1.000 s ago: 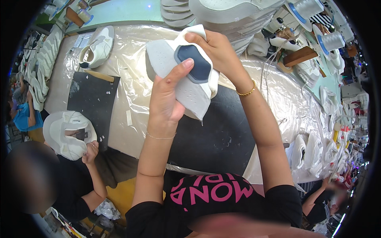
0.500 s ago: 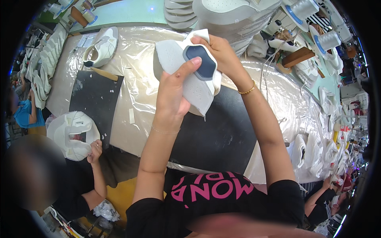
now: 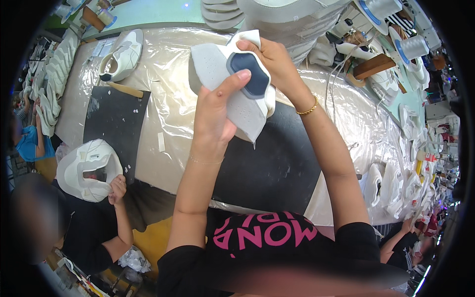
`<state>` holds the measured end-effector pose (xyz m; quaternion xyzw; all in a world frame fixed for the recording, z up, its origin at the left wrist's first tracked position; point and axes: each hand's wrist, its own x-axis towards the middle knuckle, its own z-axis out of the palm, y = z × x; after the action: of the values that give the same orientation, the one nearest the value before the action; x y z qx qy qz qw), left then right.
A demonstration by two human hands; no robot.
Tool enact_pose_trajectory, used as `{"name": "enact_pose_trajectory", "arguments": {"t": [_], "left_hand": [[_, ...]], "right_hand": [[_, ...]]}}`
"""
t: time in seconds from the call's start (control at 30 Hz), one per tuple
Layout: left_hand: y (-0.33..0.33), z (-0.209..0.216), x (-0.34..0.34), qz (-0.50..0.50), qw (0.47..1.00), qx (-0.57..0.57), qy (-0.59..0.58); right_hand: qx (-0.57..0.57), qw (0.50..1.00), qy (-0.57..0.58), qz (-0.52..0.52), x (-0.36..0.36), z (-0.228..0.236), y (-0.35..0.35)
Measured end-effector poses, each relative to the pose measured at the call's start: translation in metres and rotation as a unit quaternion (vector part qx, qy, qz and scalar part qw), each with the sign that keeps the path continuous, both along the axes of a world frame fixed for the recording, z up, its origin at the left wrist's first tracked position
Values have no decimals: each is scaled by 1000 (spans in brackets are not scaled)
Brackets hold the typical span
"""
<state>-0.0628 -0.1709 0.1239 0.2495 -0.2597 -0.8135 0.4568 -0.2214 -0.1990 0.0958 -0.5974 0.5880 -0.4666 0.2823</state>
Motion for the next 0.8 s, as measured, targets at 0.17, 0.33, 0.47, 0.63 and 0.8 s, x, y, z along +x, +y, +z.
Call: {"name": "enact_pose_trajectory", "arguments": {"t": [0.17, 0.33, 0.47, 0.63, 0.8], "left_hand": [[-4, -4, 1, -26, 1000, 4, -2], [-2, -5, -1, -7, 1000, 17, 18], [-3, -2, 0, -13, 1000, -5, 25], [-5, -5, 1, -28, 999, 15, 19], [-14, -3, 2, -41, 992, 85, 88]], "right_hand": [[23, 999, -26, 0, -2, -7, 2], [-2, 998, -51, 23, 3, -11, 6], [-36, 998, -35, 31, -5, -7, 3], [-60, 996, -57, 42, 0, -10, 5], [21, 998, 3, 62, -12, 13, -4]]}}
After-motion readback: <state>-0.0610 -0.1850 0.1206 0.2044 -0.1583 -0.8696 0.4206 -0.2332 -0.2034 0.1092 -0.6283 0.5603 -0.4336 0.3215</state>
